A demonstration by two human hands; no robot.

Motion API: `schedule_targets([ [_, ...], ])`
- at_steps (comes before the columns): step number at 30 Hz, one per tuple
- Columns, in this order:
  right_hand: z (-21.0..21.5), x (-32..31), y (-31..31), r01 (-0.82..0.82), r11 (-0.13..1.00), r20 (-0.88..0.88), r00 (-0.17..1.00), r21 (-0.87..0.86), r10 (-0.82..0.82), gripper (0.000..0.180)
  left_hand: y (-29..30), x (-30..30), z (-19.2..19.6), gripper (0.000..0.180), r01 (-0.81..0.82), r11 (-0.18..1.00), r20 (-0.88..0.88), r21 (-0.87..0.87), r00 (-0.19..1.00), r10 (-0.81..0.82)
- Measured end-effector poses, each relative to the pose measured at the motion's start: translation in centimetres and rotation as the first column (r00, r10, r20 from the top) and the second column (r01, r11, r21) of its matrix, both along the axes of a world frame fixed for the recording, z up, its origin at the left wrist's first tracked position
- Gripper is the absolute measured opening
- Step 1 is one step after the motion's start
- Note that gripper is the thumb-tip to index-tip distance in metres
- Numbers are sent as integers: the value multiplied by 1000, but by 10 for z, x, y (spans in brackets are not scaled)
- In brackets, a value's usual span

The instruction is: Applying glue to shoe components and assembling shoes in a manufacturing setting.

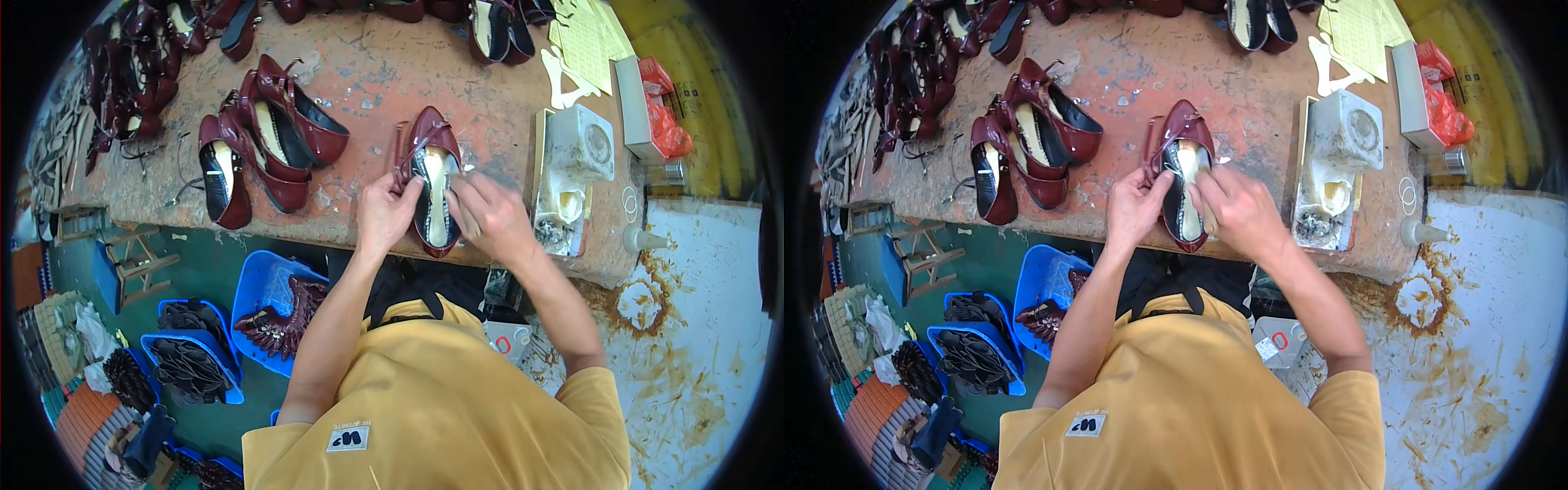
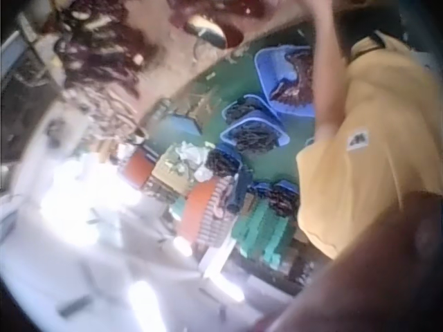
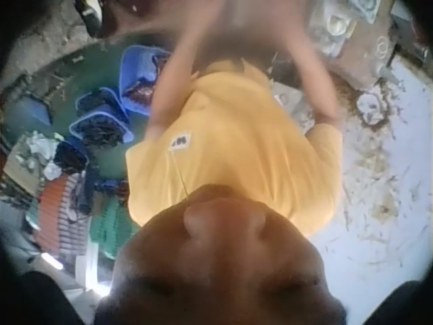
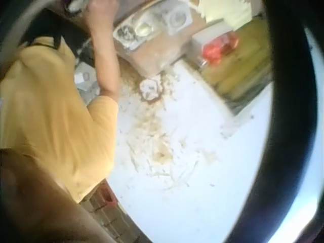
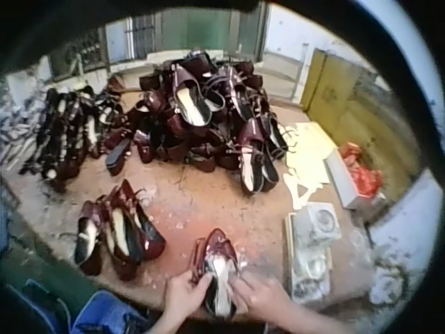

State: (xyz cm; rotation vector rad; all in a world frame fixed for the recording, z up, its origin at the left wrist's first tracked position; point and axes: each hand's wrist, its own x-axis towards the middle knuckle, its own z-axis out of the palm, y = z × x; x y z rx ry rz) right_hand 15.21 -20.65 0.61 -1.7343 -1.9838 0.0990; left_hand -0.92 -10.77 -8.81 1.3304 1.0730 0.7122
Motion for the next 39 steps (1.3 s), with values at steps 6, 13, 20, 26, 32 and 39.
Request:
schedule_targets([
  [6,29,-11,-54,267,908,-344,927,323,-150,9,16,-10,23,26,0,983,-126,186,992,24],
  [13,23,45,-117,761,626,-801,476,169,-363,16,191,-86,193,55,-632,772,460,64,706,539],
  [20,3,92,-152,826,563,-763,366,3,-533,13,151,-46,99,47,265,774,-766,575,505,397],
  [26,4,117,-147,766,643,-505,556,3,-660,11,105,-22,78,34,98,820,-353,564,926,132],
  [32,11,130,-140,766,642,-492,567,19,-661,18,10,-12,26,30,187,965,-176,183,972,-155],
  [39,28,146,-157,712,635,-767,215,-300,-604,17,31,-9,2,18,-13,986,-99,169,995,30],
])
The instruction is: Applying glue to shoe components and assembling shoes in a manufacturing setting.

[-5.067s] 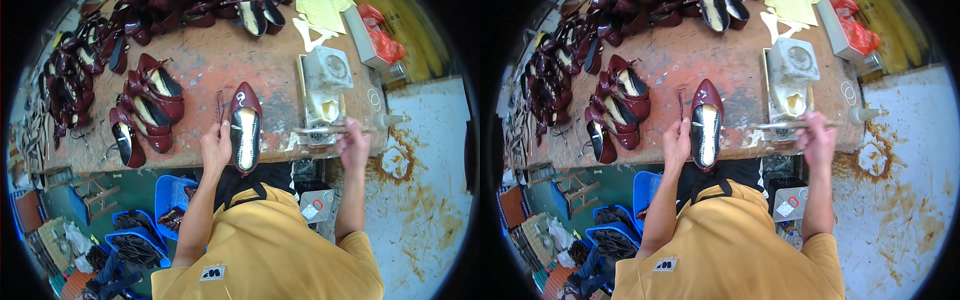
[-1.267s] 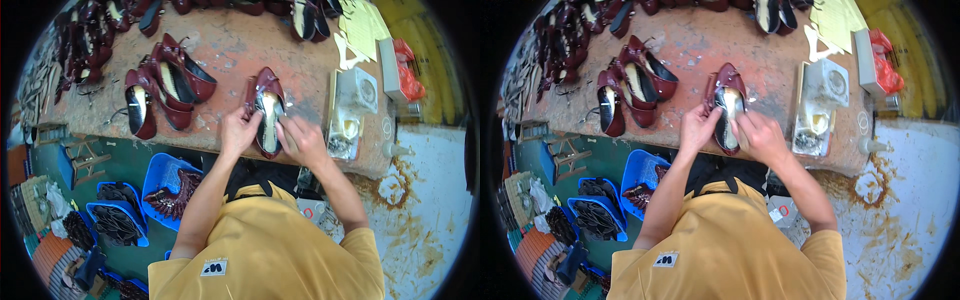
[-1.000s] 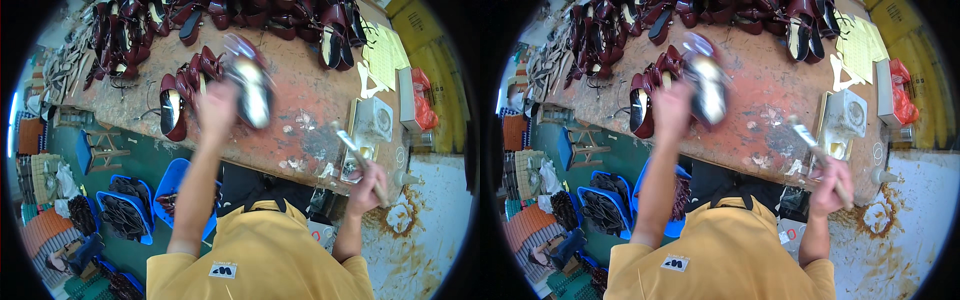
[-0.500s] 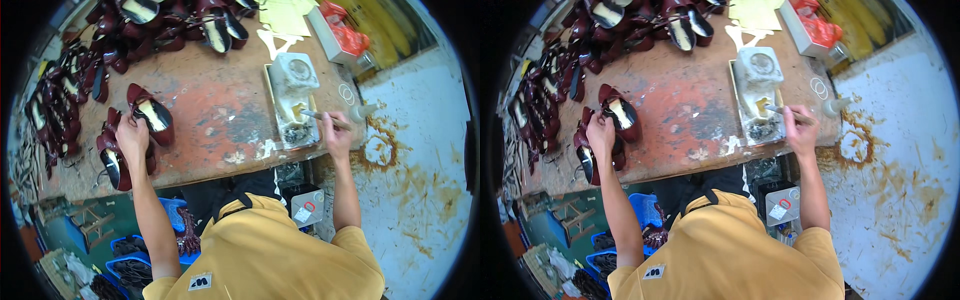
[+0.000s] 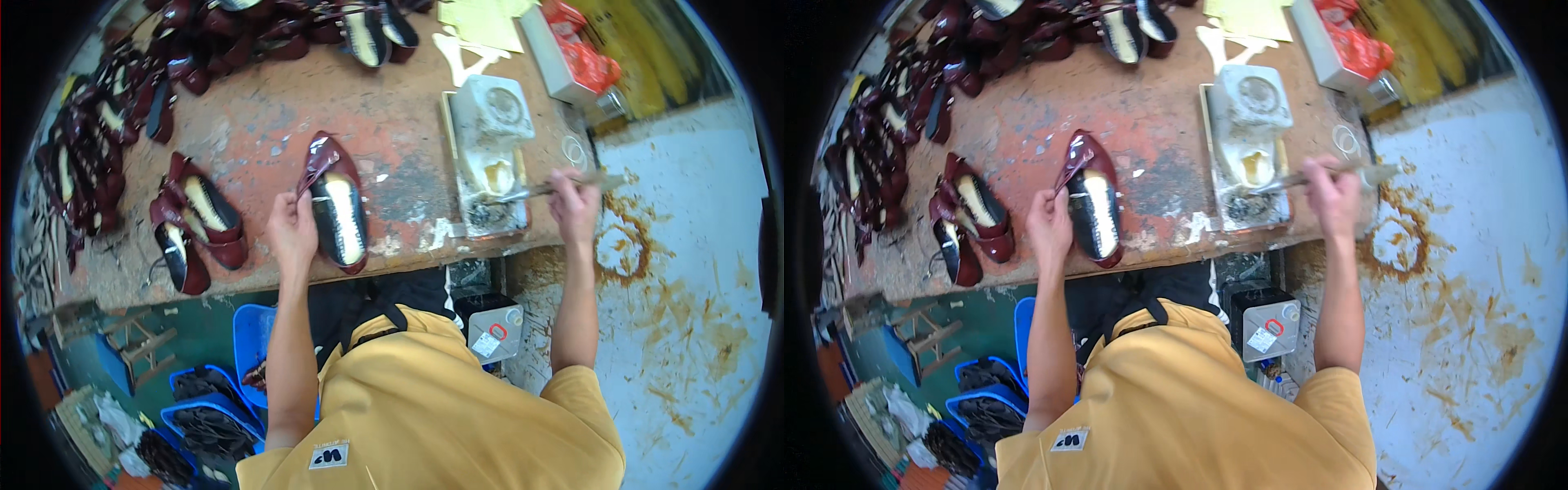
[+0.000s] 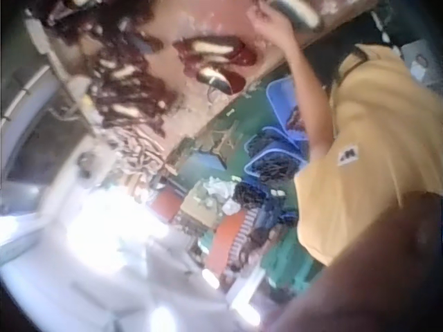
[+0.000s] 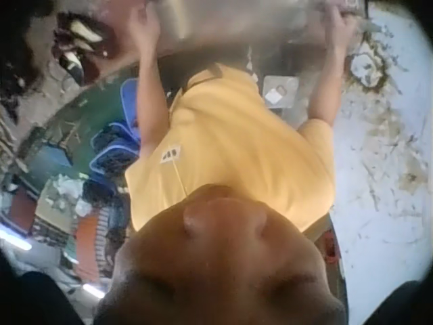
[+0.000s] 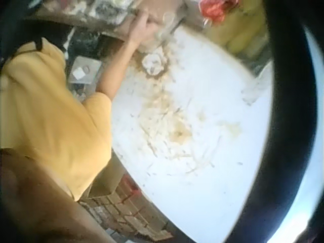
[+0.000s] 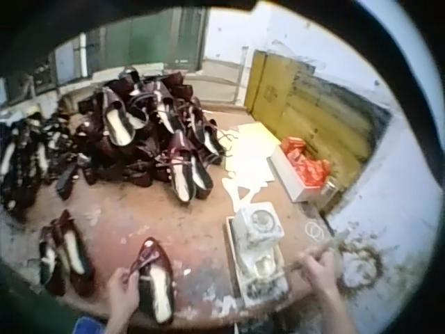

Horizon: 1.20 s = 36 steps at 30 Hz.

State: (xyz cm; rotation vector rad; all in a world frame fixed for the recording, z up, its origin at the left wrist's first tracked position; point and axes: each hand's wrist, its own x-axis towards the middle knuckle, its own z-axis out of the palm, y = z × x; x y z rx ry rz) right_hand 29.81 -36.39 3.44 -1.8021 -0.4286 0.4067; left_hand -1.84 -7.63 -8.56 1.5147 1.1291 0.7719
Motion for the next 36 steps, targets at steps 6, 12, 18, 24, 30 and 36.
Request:
schedule_targets([
  [6,-19,-8,1,106,983,-232,970,149,-70,19,-4,7,17,36,-24,930,38,-367,998,41],
  [12,-26,-143,121,-378,920,-87,918,99,387,9,-6,-5,17,35,51,917,170,-394,985,18],
  [18,-57,-170,164,-534,845,653,650,29,388,8,-7,-3,17,32,69,895,187,-440,982,16],
  [24,-24,-163,134,-654,733,78,734,-187,674,9,-5,-5,17,31,71,903,187,-424,982,10],
  [30,12,-130,173,-932,281,-118,313,-230,942,12,-6,-6,20,27,81,911,203,-403,979,3],
  [36,-36,-163,173,-565,725,703,323,-393,633,17,-5,0,18,25,118,928,228,-355,973,-37],
])
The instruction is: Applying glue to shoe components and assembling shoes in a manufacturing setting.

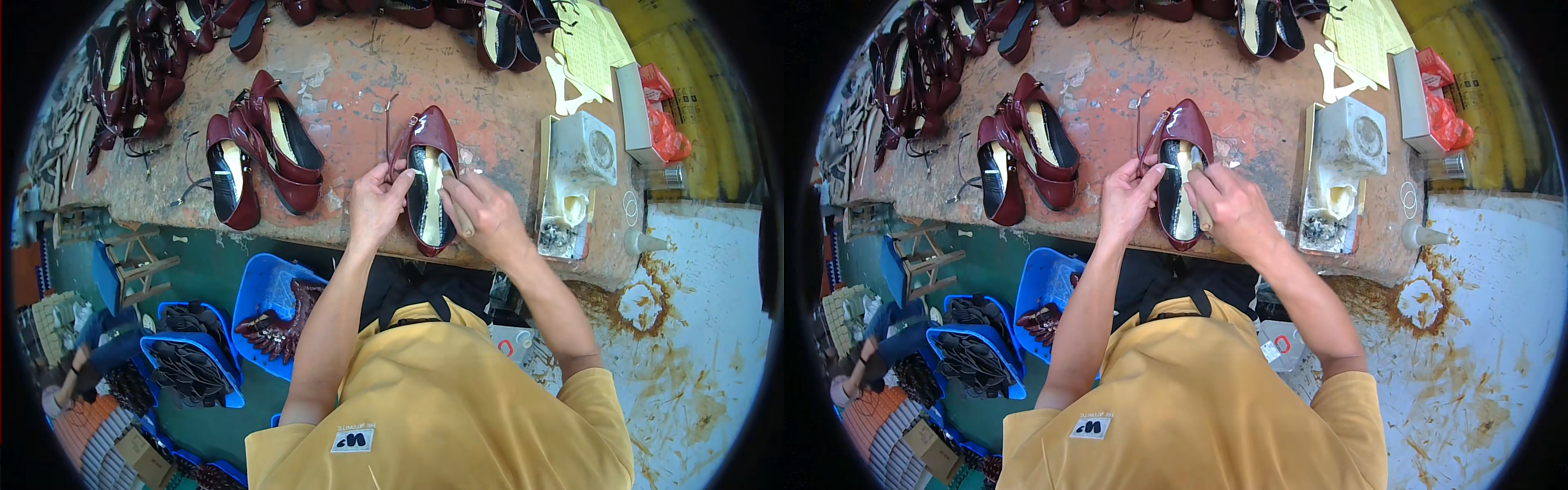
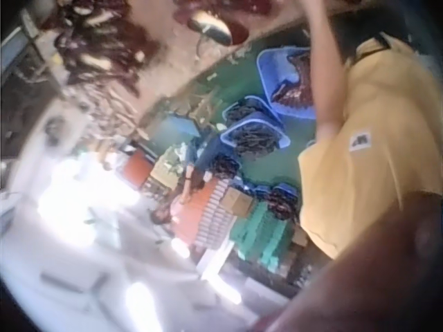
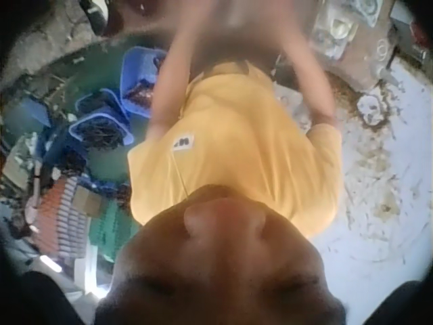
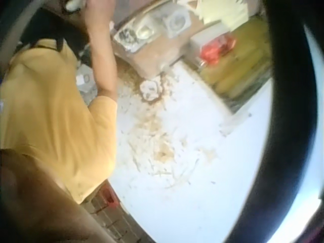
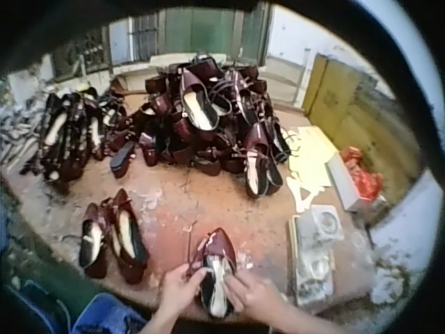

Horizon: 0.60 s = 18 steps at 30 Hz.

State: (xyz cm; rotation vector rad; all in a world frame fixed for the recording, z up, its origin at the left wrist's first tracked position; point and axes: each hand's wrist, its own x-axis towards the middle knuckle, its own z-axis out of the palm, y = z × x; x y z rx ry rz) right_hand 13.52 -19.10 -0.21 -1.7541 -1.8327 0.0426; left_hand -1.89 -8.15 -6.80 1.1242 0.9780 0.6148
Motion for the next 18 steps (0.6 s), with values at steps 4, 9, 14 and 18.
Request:
schedule_targets([
  [4,-12,-27,-17,141,985,-76,988,105,-133,15,-2,-5,-14,22,-27,995,50,92,999,23],
  [9,31,-39,-55,241,957,-292,938,161,-187,7,4,-13,-18,20,20,959,-168,281,985,28],
  [14,52,8,-90,615,758,-644,674,218,-362,18,120,-61,117,35,-408,707,18,578,872,489],
  [18,35,34,-102,652,749,-685,599,117,-414,19,192,-102,183,45,-365,763,175,533,930,323],
])
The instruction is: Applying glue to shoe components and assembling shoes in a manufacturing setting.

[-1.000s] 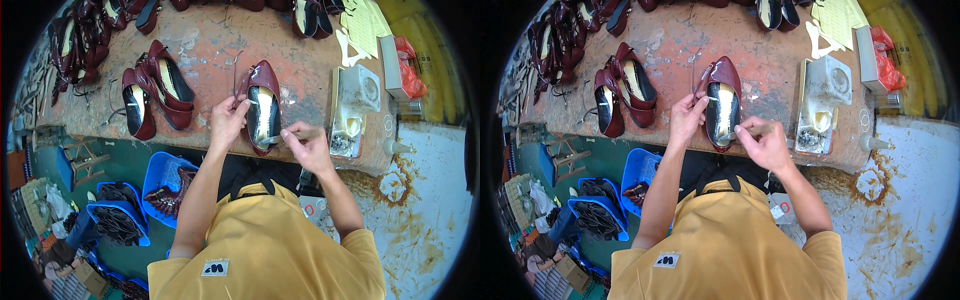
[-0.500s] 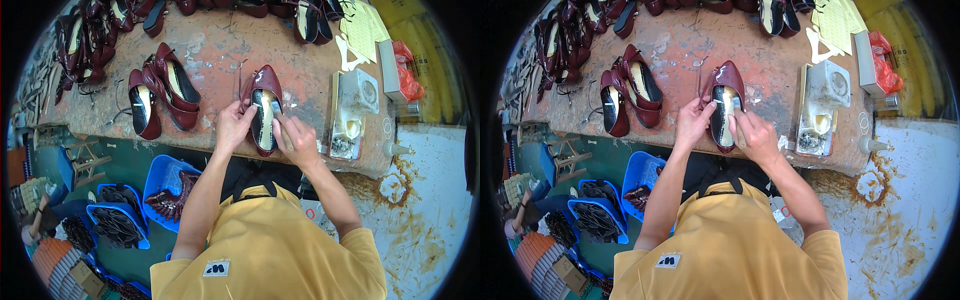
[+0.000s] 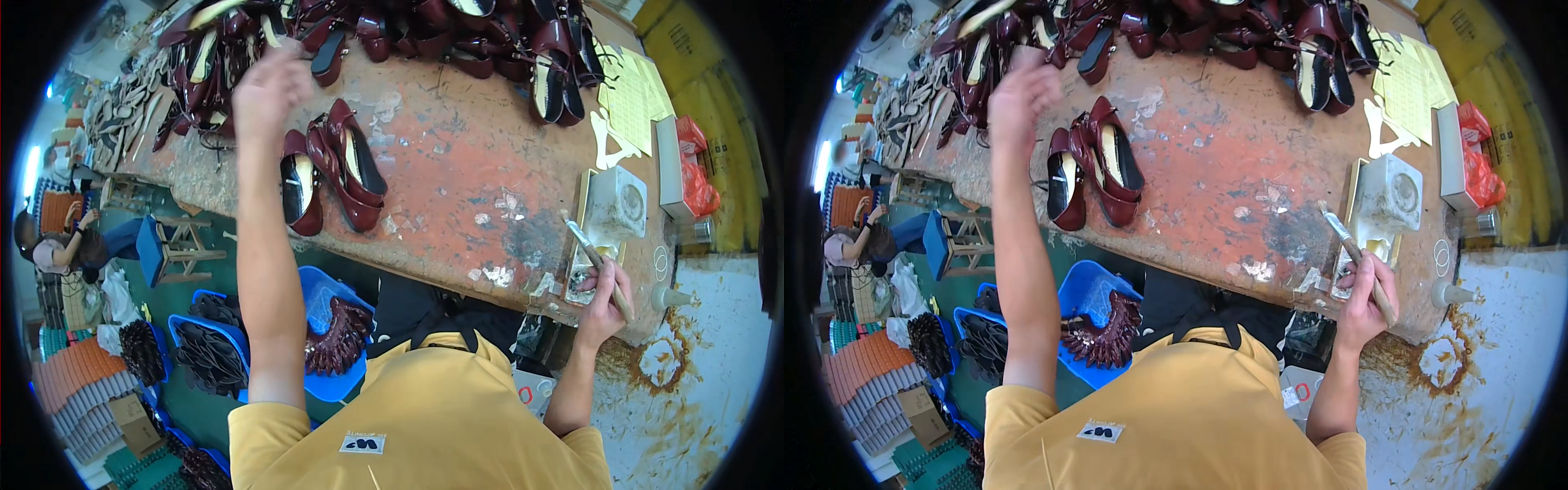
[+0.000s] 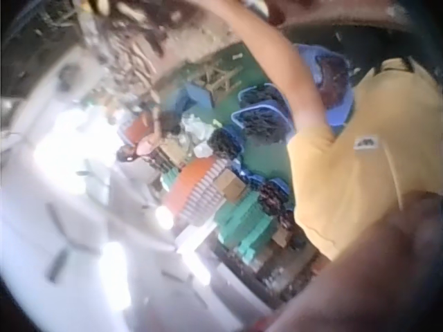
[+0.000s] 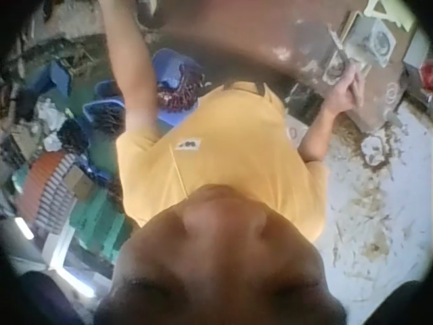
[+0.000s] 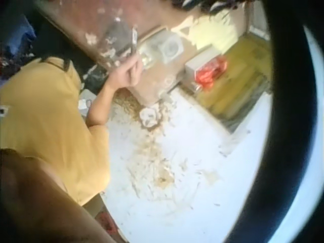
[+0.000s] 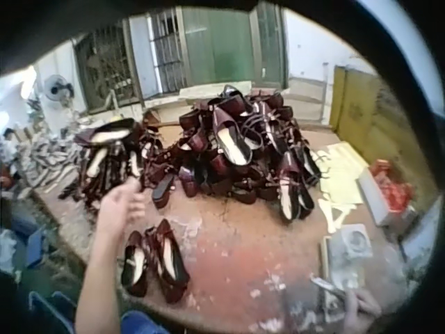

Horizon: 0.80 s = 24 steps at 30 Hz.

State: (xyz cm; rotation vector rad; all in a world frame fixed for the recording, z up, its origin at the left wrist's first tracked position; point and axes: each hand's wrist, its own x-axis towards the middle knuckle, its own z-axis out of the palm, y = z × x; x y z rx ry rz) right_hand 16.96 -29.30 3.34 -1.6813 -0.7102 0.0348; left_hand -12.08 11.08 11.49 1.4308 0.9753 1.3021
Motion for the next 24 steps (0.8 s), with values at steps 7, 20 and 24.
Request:
schedule_targets([
  [7,-26,40,-46,98,993,-111,988,-64,-105,19,-67,0,-112,44,35,882,-865,471,213,454],
  [20,-17,97,-54,115,922,188,981,-371,-47,9,-86,49,-76,33,46,889,-859,456,284,426],
  [24,2,101,-55,145,969,67,989,-200,-134,16,-134,82,-97,28,142,979,-497,146,866,-51],
])
